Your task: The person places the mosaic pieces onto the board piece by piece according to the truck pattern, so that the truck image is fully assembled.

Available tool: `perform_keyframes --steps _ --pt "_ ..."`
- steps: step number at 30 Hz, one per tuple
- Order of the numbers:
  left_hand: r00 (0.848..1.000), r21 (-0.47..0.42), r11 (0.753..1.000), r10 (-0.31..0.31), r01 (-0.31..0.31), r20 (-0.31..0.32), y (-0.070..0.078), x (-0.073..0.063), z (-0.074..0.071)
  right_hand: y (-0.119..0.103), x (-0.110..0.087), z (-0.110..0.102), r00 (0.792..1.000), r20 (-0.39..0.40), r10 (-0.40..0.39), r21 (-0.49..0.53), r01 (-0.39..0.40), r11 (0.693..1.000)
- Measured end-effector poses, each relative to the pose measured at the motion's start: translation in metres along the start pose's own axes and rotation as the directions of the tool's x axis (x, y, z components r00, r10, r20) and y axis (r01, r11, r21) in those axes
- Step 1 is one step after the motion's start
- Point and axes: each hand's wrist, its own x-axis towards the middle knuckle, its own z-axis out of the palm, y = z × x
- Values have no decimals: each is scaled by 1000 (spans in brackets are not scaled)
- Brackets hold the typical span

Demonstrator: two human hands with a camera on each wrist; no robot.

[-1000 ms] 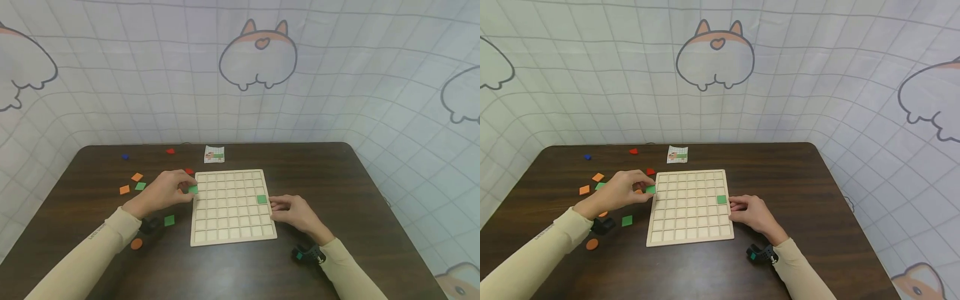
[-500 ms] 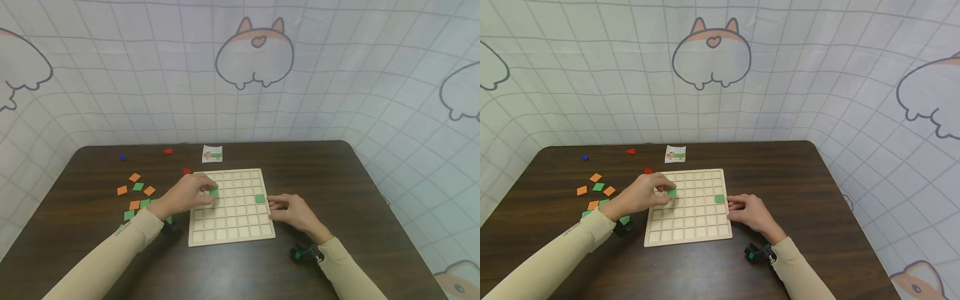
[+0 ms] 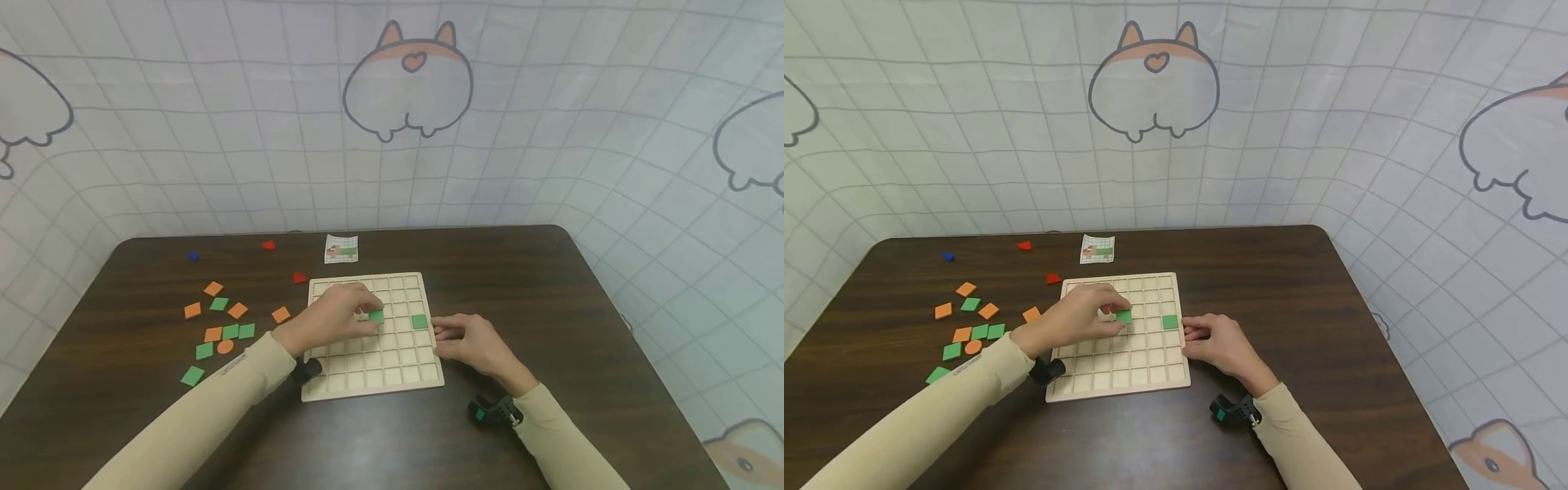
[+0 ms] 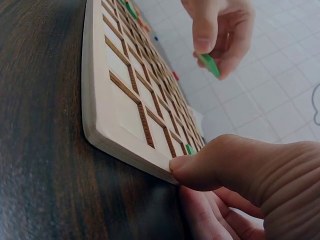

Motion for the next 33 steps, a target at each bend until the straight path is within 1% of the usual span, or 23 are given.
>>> perform_keyframes --steps 4,8,11,15,18,24,33 --pt "1000 -18 1000 5 -5 25 5 9 6 -2 2 0 1000 -3 -11 -5 11 1000" --pt "998 -37 999 -7 9 57 11 18 15 -4 3 0 1000 -4 -16 -5 16 1000" --pt "997 -46 999 -15 19 80 15 23 22 -4 3 1 1000 -5 -16 -7 16 1000" --pt "995 -51 999 -8 13 97 20 29 31 -4 2 1 1000 -9 -16 -20 15 1000" --pt "994 -57 998 7 -1 106 24 34 37 -3 2 0 1000 -9 -13 -27 13 1000" --pt "992 -36 999 32 -28 122 29 43 46 -3 2 -1 1000 -8 -16 -24 15 1000" --pt "989 16 997 78 -81 125 33 49 58 -2 1 -1 1000 -7 -17 -25 17 1000"
